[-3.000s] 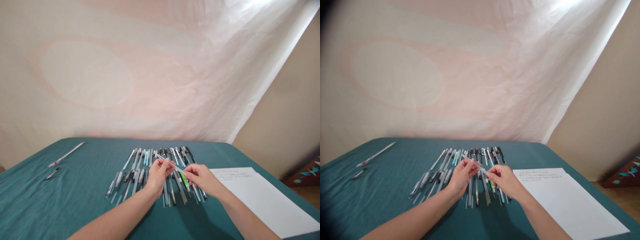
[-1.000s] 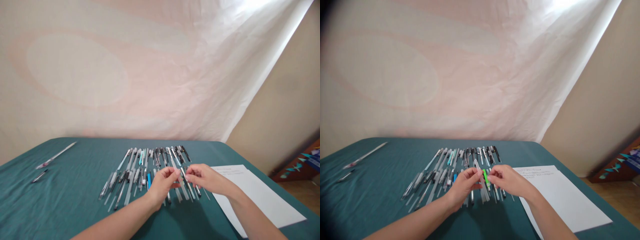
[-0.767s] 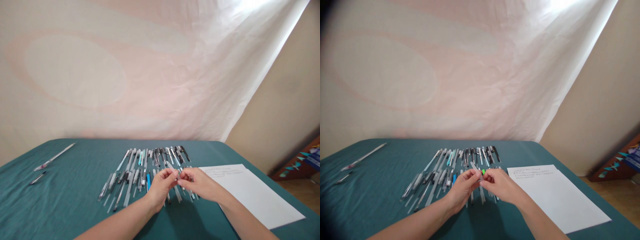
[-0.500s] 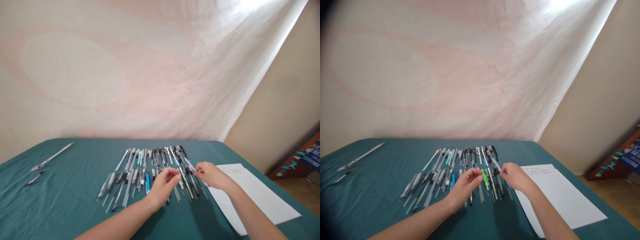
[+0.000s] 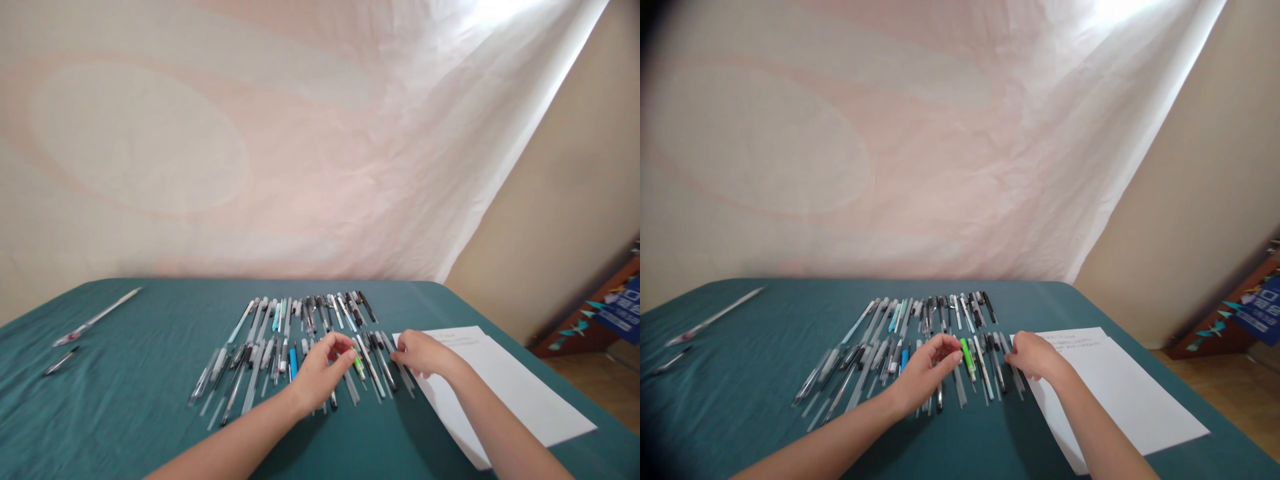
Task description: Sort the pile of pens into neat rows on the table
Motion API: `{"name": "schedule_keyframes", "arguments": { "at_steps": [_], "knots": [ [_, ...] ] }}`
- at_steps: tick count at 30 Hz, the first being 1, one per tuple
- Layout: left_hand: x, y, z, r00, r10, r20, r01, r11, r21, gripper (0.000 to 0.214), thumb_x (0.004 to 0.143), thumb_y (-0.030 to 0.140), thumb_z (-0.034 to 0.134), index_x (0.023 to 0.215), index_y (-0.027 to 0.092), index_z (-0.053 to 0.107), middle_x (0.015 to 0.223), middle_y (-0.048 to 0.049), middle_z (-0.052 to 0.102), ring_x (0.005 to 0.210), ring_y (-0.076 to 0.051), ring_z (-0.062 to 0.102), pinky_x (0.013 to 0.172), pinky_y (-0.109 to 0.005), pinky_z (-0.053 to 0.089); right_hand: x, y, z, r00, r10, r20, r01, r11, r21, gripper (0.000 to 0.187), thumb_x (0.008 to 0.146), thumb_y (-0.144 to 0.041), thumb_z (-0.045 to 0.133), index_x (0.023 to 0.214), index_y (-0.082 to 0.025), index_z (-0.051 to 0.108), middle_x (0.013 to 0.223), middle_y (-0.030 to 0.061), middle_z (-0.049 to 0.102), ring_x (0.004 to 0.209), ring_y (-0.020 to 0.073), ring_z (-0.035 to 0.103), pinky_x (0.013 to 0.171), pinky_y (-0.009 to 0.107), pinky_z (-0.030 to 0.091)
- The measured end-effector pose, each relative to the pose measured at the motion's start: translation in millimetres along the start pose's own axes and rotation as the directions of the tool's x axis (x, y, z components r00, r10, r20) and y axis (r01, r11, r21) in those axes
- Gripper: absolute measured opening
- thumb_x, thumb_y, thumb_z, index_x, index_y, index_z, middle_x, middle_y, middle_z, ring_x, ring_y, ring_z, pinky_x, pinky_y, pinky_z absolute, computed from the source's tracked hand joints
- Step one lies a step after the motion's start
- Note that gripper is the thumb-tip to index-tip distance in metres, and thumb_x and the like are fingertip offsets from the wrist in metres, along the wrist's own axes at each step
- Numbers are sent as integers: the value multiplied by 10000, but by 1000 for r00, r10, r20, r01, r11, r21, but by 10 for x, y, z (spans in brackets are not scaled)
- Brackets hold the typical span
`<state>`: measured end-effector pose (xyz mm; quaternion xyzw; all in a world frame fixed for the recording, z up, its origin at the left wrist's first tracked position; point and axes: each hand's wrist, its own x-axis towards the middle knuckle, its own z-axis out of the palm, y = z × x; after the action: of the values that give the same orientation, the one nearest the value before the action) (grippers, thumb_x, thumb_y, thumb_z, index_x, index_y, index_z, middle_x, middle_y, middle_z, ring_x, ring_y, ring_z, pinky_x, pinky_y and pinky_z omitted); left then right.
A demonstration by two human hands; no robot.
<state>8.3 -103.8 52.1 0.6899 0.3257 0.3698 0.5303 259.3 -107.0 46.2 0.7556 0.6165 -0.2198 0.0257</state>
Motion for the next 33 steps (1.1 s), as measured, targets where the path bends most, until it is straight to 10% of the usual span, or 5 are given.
{"name": "schedule_keyframes", "arguments": {
  "at_steps": [20, 33],
  "knots": [
    [41, -267, -163, 964, 244, 106, -255, 729, 635, 197, 835, 279, 385, 950, 221, 533, 987, -55, 531, 942, -199, 458, 840, -354, 340, 146, -138, -111, 940, -87, -330, 116, 991, 68, 277, 793, -366, 444, 656, -157, 563, 573, 11, 613, 513, 113, 576, 505, 191, 350],
    [40, -260, -179, 970, 199, 139, -241, 718, 653, 172, 842, 260, 375, 905, 210, 527, 974, -41, 517, 926, -187, 442, 843, -344, 339, 1239, -283, -128, 895, 68, -440, -21, 994, 109, 361, 742, -318, 544, 1010, -76, 542, 947, 133, 631, 882, 198, 584, 665, 221, 393]
  ]
}}
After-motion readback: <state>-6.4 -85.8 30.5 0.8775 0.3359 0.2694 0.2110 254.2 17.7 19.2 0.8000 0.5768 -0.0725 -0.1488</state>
